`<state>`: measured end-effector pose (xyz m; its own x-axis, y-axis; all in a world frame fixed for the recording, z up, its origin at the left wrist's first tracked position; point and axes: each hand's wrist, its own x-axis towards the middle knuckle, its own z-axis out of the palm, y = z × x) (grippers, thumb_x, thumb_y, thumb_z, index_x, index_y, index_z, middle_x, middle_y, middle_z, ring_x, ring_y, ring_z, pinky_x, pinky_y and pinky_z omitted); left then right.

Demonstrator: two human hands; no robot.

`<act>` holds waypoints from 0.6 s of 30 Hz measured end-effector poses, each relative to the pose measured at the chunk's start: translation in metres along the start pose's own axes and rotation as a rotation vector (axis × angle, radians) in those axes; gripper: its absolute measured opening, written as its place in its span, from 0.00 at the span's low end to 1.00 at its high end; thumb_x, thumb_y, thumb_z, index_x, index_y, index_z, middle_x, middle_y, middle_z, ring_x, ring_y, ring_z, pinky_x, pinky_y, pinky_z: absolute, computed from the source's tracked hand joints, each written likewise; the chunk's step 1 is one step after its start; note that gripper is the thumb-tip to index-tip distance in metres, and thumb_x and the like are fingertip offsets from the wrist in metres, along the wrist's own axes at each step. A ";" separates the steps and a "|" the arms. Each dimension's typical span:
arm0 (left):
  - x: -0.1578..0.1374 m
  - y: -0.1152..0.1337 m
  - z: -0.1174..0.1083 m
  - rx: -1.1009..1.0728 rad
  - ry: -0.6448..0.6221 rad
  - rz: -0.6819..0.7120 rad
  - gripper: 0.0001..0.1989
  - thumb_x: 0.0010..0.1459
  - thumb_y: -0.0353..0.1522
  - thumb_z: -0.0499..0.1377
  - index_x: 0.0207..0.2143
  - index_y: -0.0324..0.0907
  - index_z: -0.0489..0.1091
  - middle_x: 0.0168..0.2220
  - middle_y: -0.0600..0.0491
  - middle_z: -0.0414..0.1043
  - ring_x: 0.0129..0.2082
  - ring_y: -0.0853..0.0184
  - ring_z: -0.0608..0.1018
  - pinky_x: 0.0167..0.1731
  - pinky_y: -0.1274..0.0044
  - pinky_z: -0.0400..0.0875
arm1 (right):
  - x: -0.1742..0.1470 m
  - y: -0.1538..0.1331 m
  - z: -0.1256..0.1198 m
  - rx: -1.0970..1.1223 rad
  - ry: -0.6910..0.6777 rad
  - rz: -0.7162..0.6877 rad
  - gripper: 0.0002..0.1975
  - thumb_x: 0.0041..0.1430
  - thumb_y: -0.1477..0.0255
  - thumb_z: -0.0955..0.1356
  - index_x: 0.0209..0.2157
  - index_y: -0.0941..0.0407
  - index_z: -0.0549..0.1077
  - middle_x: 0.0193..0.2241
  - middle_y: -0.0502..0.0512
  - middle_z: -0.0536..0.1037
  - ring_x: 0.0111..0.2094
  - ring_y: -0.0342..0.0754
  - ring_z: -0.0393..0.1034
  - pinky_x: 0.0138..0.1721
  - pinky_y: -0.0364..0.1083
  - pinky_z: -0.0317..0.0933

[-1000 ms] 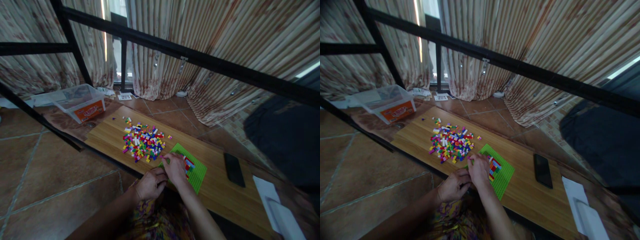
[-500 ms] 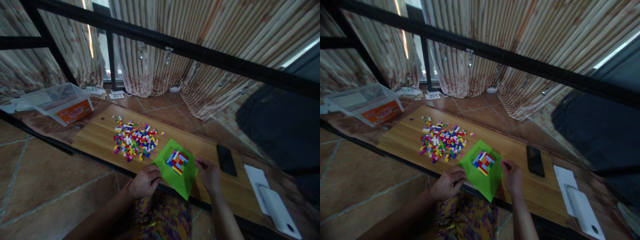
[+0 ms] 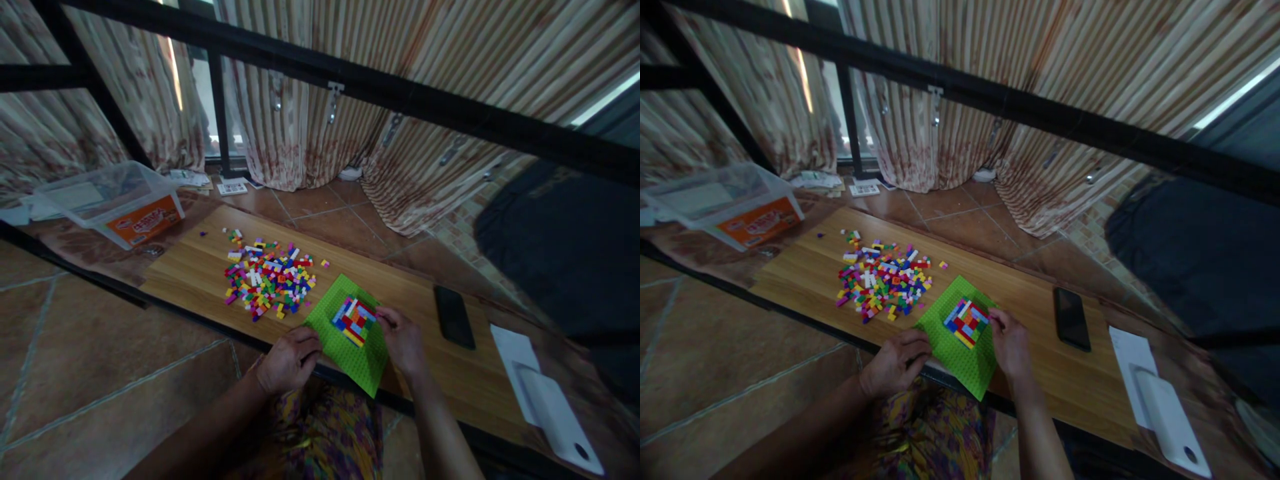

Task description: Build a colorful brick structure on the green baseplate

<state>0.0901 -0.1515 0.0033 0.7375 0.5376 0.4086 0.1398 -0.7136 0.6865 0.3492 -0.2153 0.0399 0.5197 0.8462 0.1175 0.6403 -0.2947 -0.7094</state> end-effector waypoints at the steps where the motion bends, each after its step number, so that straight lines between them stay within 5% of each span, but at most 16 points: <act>1: 0.000 0.000 0.000 0.002 0.000 -0.001 0.08 0.60 0.27 0.53 0.37 0.41 0.72 0.39 0.48 0.73 0.41 0.66 0.76 0.43 0.74 0.73 | 0.000 0.000 0.000 0.000 -0.004 0.005 0.16 0.56 0.63 0.63 0.39 0.56 0.78 0.40 0.59 0.81 0.41 0.54 0.75 0.48 0.54 0.65; 18: -0.001 -0.001 0.001 -0.004 0.015 -0.017 0.09 0.60 0.27 0.53 0.37 0.42 0.73 0.40 0.48 0.73 0.41 0.66 0.76 0.44 0.73 0.74 | 0.007 0.006 0.005 0.393 0.069 0.214 0.19 0.43 0.61 0.73 0.37 0.57 0.79 0.30 0.58 0.82 0.33 0.54 0.77 0.42 0.55 0.68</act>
<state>0.0904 -0.1521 0.0017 0.7250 0.5563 0.4061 0.1491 -0.7024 0.6960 0.3538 -0.2090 0.0325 0.6622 0.7489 -0.0237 0.2582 -0.2577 -0.9311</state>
